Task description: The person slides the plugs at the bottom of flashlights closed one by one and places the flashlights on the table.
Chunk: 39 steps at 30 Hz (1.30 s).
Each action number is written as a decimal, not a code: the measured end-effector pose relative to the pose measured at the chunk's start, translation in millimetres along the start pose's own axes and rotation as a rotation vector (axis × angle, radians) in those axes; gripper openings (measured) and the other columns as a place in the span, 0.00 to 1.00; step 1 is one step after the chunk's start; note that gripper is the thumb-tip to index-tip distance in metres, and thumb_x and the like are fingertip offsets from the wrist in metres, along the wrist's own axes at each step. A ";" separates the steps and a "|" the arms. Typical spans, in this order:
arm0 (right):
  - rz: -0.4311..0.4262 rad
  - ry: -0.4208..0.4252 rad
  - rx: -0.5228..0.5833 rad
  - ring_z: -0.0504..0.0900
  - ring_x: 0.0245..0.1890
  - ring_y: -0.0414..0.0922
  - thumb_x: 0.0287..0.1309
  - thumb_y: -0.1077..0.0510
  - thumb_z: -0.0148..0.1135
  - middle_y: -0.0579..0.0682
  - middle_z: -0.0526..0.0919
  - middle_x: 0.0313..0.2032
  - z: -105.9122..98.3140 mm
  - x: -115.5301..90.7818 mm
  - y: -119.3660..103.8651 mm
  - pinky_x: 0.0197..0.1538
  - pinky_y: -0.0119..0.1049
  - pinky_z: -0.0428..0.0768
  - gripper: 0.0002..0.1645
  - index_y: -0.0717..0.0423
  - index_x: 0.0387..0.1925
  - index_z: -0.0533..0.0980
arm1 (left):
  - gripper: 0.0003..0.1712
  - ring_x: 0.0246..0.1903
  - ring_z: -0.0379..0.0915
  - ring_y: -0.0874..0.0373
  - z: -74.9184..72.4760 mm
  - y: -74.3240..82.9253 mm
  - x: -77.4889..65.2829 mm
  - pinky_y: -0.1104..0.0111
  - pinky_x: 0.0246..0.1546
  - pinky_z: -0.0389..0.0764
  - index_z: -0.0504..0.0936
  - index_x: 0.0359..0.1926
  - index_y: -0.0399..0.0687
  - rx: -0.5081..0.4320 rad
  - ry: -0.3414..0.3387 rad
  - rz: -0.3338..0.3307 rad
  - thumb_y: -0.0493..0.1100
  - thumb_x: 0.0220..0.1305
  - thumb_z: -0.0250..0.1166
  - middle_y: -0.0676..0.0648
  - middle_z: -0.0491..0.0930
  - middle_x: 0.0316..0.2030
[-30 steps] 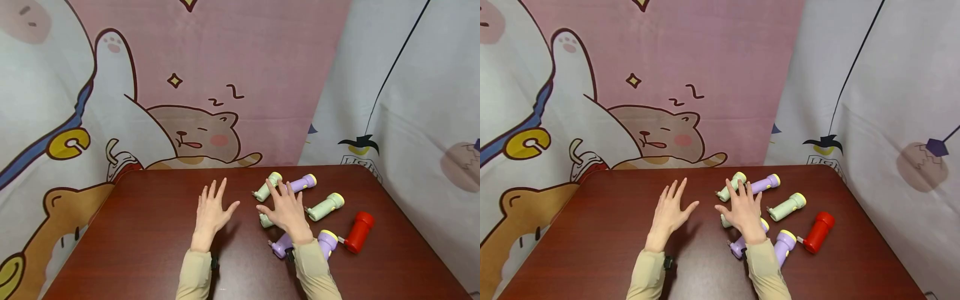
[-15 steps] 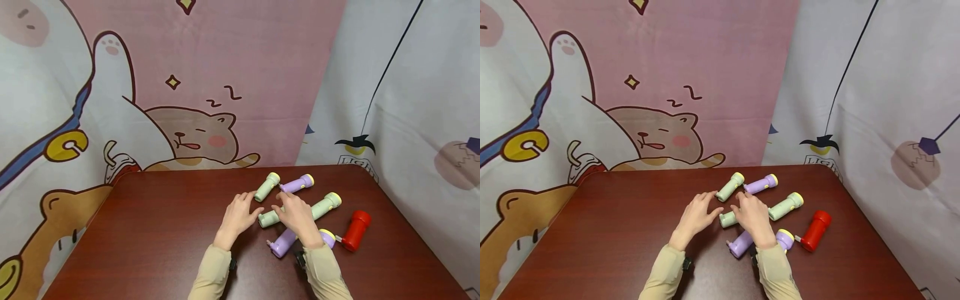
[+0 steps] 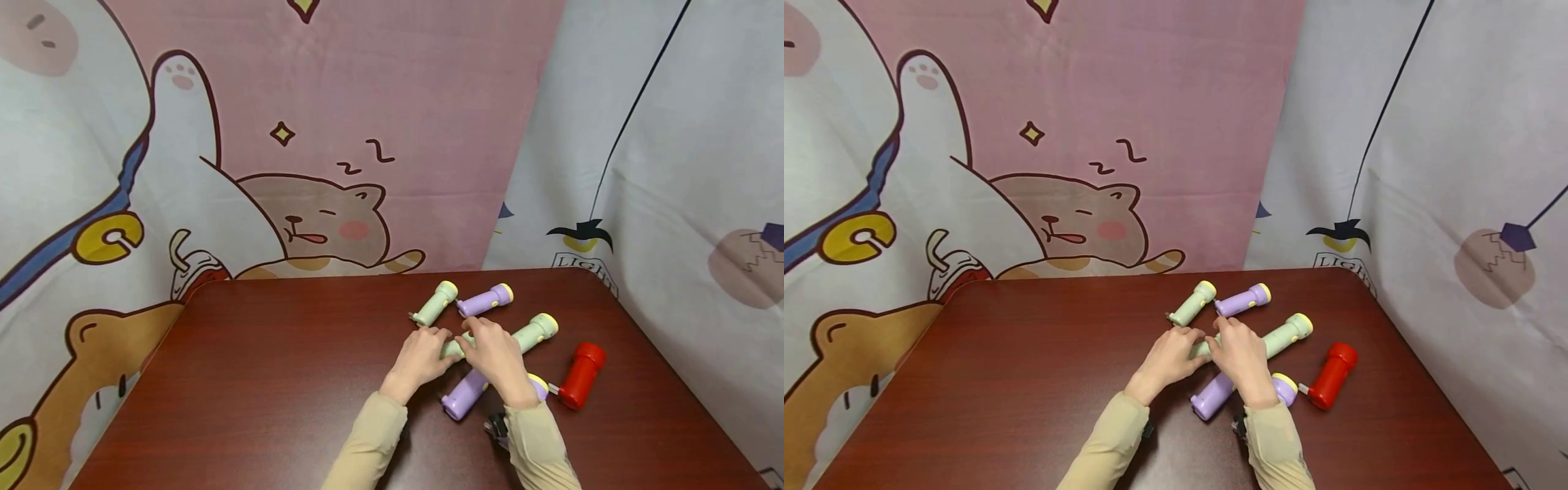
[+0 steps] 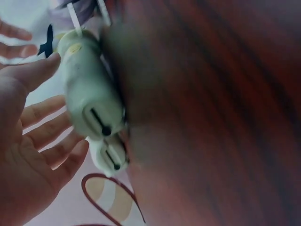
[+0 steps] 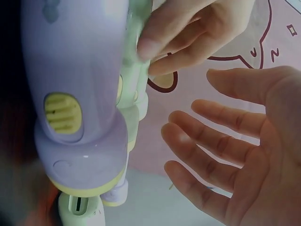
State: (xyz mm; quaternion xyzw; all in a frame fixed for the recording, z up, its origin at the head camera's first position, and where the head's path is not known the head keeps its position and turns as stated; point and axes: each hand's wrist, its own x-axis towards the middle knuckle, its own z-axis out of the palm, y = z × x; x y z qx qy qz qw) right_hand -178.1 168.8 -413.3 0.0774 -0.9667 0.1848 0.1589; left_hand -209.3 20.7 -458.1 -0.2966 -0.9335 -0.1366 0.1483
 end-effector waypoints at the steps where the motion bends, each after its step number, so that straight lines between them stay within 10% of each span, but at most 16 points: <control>1: 0.005 -0.003 -0.002 0.82 0.26 0.52 0.51 0.55 0.68 0.50 0.84 0.33 -0.4 -0.2 0.5 0.24 0.45 0.74 0.12 0.56 0.36 0.79 | 0.20 0.35 0.80 0.56 2.5 1.4 1.7 0.68 0.35 0.78 0.82 0.41 0.50 0.021 -0.002 0.011 0.57 0.53 0.70 0.52 0.84 0.33; 25: 0.009 0.008 0.019 0.83 0.28 0.51 0.52 0.56 0.67 0.50 0.85 0.33 -3.0 0.8 -1.3 0.26 0.45 0.76 0.10 0.56 0.37 0.80 | 0.16 0.21 0.75 0.60 11.7 8.0 18.8 0.68 0.19 0.73 0.81 0.23 0.53 0.019 -0.124 -0.069 0.56 0.42 0.77 0.54 0.79 0.20; 39: -0.040 0.066 0.050 0.79 0.23 0.45 0.53 0.57 0.65 0.47 0.83 0.31 -2.4 3.6 -9.3 0.22 0.40 0.72 0.09 0.54 0.38 0.79 | 0.17 0.18 0.68 0.63 -8.8 -5.2 8.3 0.72 0.18 0.66 0.84 0.31 0.48 -0.213 -0.068 -0.159 0.54 0.46 0.75 0.54 0.76 0.19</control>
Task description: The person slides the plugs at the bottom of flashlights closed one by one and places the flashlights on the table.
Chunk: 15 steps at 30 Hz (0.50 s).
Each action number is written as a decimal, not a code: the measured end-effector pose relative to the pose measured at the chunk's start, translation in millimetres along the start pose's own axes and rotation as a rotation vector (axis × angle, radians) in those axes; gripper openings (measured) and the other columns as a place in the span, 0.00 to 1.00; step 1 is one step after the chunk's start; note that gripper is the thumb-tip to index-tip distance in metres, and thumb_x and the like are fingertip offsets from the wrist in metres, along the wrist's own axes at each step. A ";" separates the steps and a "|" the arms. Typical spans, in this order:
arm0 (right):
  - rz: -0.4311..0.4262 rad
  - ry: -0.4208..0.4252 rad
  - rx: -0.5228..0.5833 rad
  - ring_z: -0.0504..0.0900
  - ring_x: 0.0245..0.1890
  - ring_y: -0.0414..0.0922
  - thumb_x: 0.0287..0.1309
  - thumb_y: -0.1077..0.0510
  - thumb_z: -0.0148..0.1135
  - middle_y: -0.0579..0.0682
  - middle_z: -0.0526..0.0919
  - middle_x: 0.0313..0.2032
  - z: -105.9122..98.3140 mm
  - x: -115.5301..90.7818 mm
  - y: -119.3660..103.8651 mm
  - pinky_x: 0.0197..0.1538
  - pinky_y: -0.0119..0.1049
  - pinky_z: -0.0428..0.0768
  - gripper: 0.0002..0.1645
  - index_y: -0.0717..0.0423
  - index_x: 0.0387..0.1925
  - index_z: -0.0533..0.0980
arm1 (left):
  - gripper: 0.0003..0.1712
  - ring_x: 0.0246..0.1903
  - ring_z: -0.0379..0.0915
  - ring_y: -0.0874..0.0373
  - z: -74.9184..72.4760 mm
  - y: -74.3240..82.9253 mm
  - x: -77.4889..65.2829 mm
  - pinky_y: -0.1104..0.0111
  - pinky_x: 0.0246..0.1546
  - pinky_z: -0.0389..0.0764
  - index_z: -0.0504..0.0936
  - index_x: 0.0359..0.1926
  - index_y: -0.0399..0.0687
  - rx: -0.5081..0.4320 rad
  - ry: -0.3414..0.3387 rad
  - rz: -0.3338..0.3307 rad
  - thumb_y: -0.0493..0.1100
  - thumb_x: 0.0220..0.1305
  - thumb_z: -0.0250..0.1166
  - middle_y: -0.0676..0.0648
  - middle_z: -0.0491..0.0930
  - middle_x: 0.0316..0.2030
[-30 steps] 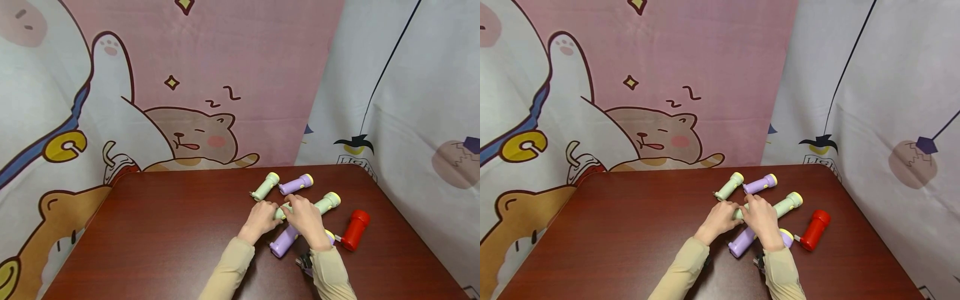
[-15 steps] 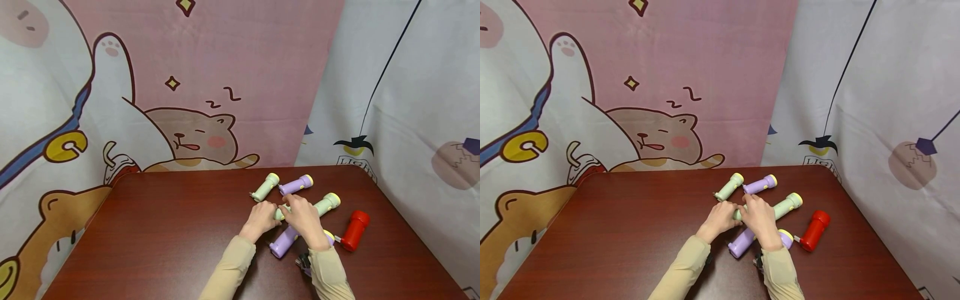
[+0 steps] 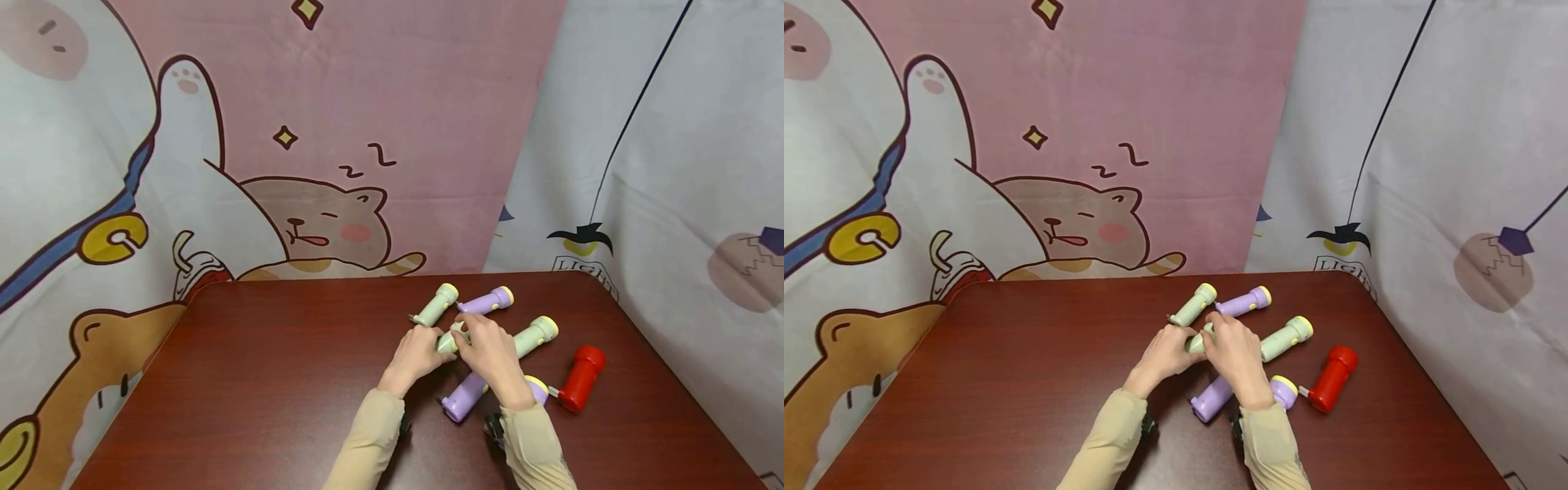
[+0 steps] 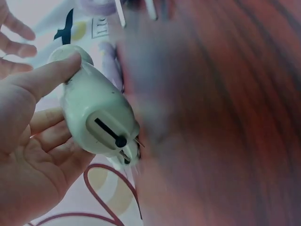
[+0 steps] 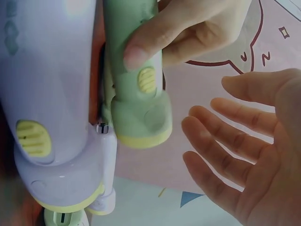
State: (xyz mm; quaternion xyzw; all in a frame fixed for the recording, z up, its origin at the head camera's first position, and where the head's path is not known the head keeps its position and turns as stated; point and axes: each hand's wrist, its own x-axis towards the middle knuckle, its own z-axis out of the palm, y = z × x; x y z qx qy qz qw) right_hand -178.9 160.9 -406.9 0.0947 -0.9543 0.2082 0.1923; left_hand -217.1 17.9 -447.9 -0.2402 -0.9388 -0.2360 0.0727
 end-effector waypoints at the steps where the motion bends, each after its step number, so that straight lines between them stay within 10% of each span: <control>1: -0.002 0.005 0.003 0.79 0.23 0.45 0.53 0.57 0.65 0.48 0.83 0.31 -0.4 0.5 -0.7 0.23 0.40 0.73 0.10 0.54 0.38 0.79 | 0.17 0.18 0.67 0.63 -2.5 -1.3 -1.0 0.73 0.18 0.65 0.84 0.32 0.47 -0.014 0.009 -0.005 0.54 0.46 0.75 0.54 0.76 0.20; 15: -0.054 0.044 0.040 0.80 0.24 0.46 0.53 0.57 0.67 0.47 0.84 0.33 2.9 1.9 -12.7 0.25 0.41 0.75 0.09 0.53 0.37 0.79 | 0.23 0.33 0.81 0.56 -30.9 -25.7 -16.8 0.70 0.32 0.80 0.83 0.45 0.37 -0.386 0.183 -0.150 0.49 0.54 0.71 0.42 0.86 0.39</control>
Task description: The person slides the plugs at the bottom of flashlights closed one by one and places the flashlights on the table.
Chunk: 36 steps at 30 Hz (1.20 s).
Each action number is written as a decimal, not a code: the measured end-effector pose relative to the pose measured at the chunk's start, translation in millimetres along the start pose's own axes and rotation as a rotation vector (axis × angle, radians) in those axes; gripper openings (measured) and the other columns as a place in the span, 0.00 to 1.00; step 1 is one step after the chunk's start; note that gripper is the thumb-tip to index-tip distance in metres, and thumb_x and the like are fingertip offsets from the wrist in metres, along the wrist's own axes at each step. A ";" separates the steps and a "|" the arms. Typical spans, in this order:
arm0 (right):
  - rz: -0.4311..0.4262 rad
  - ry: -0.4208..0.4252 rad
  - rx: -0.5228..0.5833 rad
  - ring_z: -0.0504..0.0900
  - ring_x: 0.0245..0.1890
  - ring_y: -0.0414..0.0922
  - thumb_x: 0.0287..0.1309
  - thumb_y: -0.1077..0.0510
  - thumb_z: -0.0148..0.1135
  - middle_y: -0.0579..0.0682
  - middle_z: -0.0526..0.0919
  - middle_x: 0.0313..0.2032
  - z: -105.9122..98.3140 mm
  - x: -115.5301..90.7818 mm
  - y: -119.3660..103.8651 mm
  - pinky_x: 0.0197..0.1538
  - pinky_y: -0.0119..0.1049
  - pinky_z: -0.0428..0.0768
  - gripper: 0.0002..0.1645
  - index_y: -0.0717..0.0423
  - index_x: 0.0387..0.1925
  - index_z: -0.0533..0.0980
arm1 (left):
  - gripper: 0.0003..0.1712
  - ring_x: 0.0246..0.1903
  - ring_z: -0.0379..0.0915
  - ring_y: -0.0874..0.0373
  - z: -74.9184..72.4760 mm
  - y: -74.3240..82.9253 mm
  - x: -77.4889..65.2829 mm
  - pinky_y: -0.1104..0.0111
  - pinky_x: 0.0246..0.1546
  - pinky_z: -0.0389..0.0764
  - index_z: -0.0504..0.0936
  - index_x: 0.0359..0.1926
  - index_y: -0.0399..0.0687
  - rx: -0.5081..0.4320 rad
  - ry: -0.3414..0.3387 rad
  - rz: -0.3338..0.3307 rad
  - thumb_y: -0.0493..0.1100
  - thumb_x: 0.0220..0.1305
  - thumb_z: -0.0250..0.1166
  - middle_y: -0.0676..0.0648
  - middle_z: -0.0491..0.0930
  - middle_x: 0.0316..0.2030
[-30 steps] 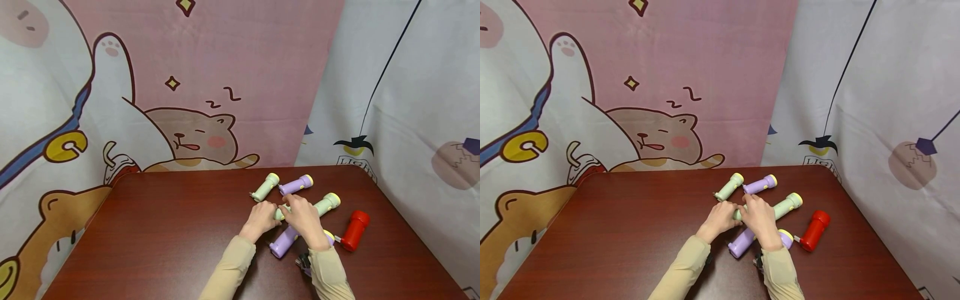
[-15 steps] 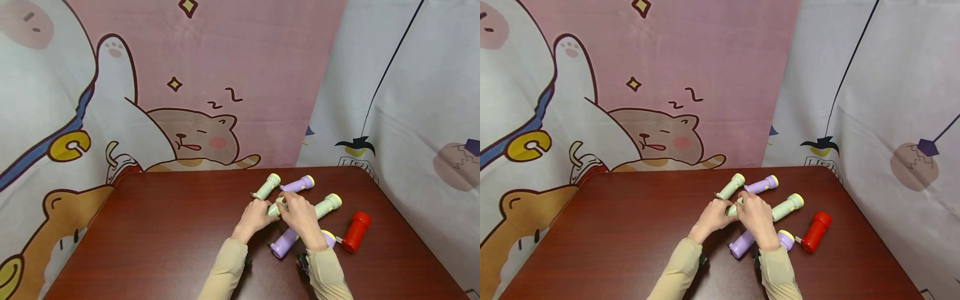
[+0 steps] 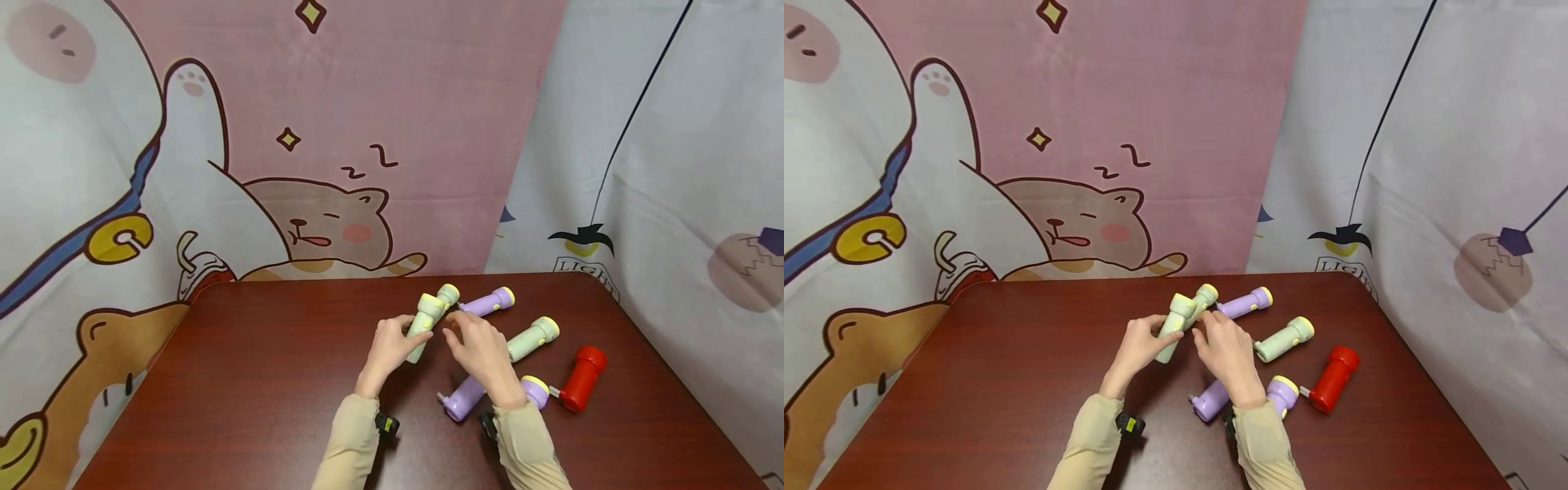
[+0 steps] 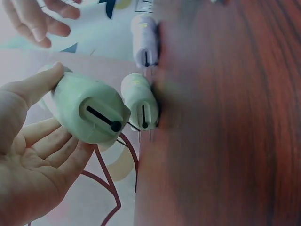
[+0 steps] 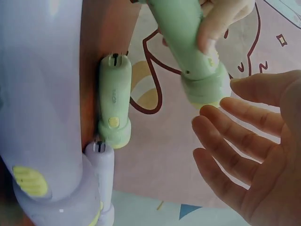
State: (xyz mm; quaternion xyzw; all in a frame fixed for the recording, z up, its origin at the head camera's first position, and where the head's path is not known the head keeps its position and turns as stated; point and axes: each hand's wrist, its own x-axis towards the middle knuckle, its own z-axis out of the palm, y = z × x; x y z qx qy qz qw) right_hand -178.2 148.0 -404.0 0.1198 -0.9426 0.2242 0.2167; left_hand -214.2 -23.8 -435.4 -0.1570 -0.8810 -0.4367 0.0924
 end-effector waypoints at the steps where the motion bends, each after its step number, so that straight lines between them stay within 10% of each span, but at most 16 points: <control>1: -0.004 0.003 0.002 0.81 0.24 0.46 0.53 0.57 0.67 0.47 0.84 0.33 0.7 0.1 -1.0 0.25 0.42 0.75 0.09 0.52 0.37 0.79 | 0.23 0.34 0.82 0.55 -1.6 -1.0 -0.4 0.69 0.33 0.80 0.83 0.46 0.38 -0.034 0.006 -0.020 0.50 0.55 0.70 0.42 0.86 0.39; 14: -0.086 0.069 0.002 0.81 0.26 0.49 0.52 0.56 0.68 0.46 0.82 0.33 7.6 1.1 -13.4 0.25 0.44 0.76 0.09 0.49 0.37 0.79 | 0.27 0.43 0.80 0.53 -18.8 -13.8 -7.2 0.66 0.42 0.81 0.78 0.53 0.32 -0.548 0.028 -0.275 0.49 0.61 0.66 0.34 0.82 0.46; 36: -0.316 0.081 0.089 0.82 0.43 0.43 0.49 0.46 0.71 0.45 0.84 0.42 18.9 -2.3 -32.8 0.40 0.39 0.81 0.24 0.53 0.46 0.80 | 0.23 0.38 0.81 0.64 -34.4 -13.2 -20.6 0.71 0.42 0.80 0.66 0.57 0.23 -1.115 0.044 -0.314 0.40 0.70 0.54 0.48 0.84 0.39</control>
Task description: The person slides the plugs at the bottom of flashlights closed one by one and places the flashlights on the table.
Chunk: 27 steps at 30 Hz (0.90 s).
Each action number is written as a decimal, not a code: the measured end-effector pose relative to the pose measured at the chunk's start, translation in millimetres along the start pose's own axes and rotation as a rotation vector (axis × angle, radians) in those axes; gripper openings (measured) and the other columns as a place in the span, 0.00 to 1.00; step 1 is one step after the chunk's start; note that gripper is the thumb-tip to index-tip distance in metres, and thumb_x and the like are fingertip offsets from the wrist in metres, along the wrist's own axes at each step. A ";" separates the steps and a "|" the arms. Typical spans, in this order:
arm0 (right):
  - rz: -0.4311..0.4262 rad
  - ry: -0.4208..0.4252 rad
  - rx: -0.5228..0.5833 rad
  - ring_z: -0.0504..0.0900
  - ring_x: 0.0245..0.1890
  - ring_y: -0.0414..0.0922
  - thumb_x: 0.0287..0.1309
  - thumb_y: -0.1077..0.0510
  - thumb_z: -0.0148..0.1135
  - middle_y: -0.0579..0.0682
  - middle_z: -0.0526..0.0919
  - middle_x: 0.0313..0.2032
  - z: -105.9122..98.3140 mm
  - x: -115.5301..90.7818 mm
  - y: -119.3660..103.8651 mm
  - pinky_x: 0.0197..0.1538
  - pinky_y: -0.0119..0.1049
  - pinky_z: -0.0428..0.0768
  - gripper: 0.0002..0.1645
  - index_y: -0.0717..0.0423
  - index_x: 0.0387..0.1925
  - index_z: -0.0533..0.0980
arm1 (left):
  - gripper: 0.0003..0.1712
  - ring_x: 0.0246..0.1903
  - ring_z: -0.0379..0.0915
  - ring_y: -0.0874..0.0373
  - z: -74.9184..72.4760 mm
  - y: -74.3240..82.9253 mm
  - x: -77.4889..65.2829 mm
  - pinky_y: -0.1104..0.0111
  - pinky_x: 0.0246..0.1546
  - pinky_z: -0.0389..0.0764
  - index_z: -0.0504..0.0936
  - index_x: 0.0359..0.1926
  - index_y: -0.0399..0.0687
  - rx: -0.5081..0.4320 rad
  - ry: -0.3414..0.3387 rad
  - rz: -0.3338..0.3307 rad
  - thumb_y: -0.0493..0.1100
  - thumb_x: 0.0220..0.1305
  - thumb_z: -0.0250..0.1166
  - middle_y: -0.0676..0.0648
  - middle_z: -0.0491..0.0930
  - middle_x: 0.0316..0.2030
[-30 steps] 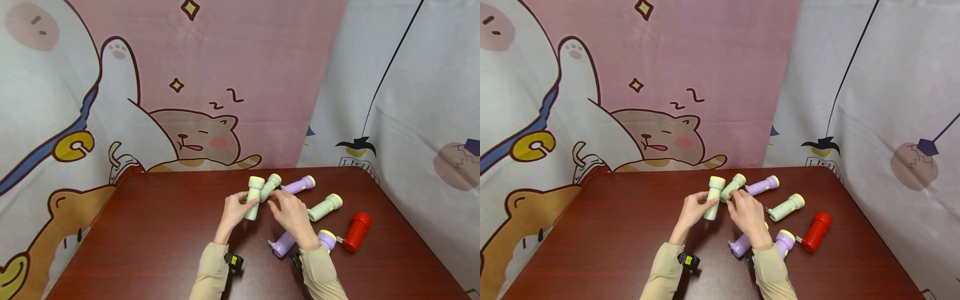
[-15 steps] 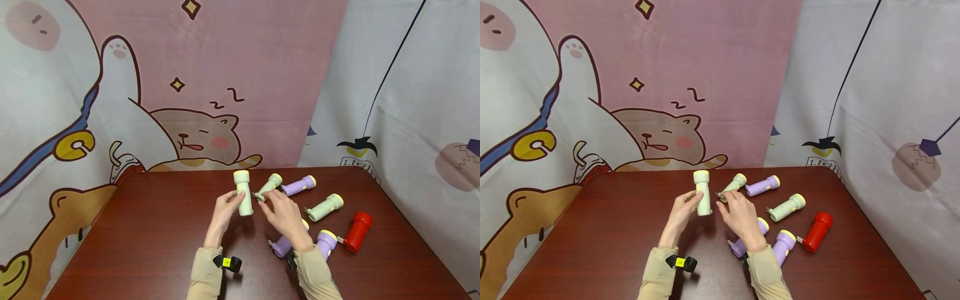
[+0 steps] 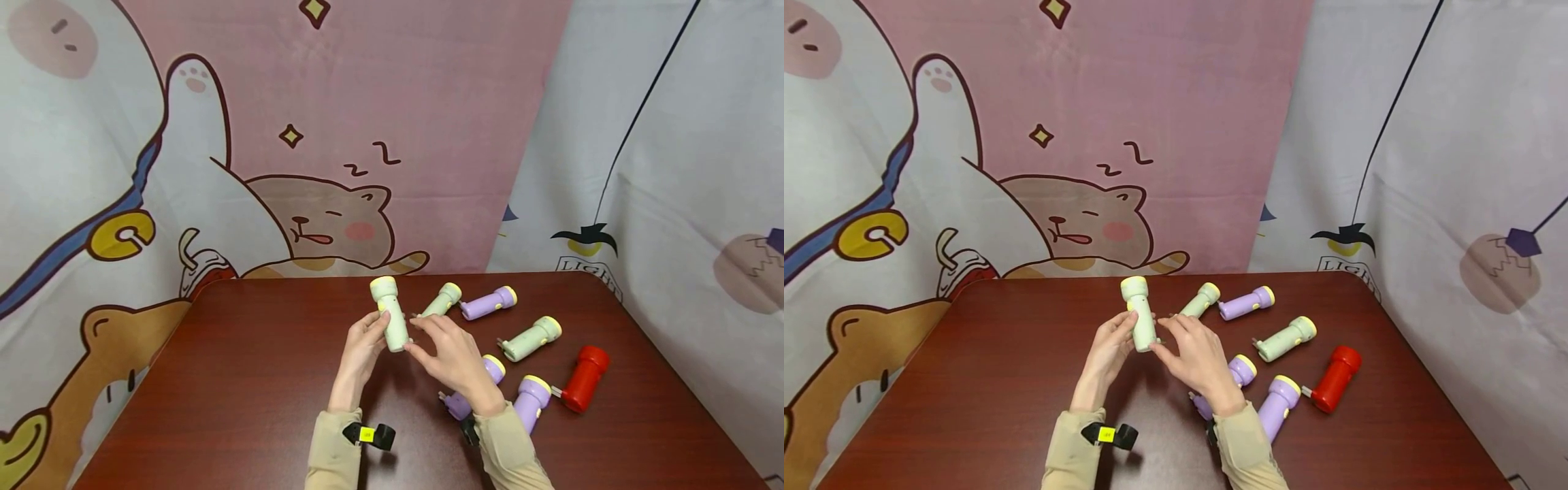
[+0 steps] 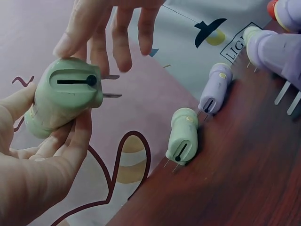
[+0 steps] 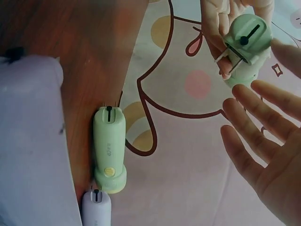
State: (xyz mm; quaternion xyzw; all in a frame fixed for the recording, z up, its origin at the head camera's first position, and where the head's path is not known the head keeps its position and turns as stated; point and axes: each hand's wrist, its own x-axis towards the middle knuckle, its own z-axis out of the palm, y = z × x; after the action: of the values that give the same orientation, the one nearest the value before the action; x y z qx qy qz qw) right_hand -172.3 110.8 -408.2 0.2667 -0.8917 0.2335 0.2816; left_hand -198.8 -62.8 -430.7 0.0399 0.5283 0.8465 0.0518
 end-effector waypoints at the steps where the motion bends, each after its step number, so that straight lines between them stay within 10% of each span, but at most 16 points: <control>1: -0.012 -0.001 0.002 0.82 0.44 0.43 0.48 0.46 0.71 0.45 0.84 0.42 0.4 -0.1 -0.1 0.41 0.39 0.81 0.25 0.53 0.46 0.80 | 0.23 0.38 0.81 0.63 -0.2 0.1 -0.4 0.71 0.41 0.80 0.66 0.57 0.23 -0.007 -0.005 0.002 0.40 0.70 0.53 0.48 0.84 0.39; 27: -0.155 0.009 0.066 0.81 0.43 0.44 0.42 0.55 0.76 0.47 0.84 0.40 2.7 0.5 4.6 0.45 0.39 0.80 0.22 0.55 0.43 0.82 | 0.22 0.38 0.81 0.62 -1.7 0.2 -2.7 0.71 0.40 0.80 0.64 0.58 0.21 -0.104 -0.057 -0.015 0.37 0.72 0.49 0.51 0.83 0.38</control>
State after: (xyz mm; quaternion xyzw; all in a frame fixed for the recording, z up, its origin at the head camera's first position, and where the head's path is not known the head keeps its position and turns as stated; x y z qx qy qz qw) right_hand -176.5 112.6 -411.0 0.3429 -0.8589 0.2414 0.2939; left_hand -196.3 -64.7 -431.3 0.0576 0.4823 0.8709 0.0751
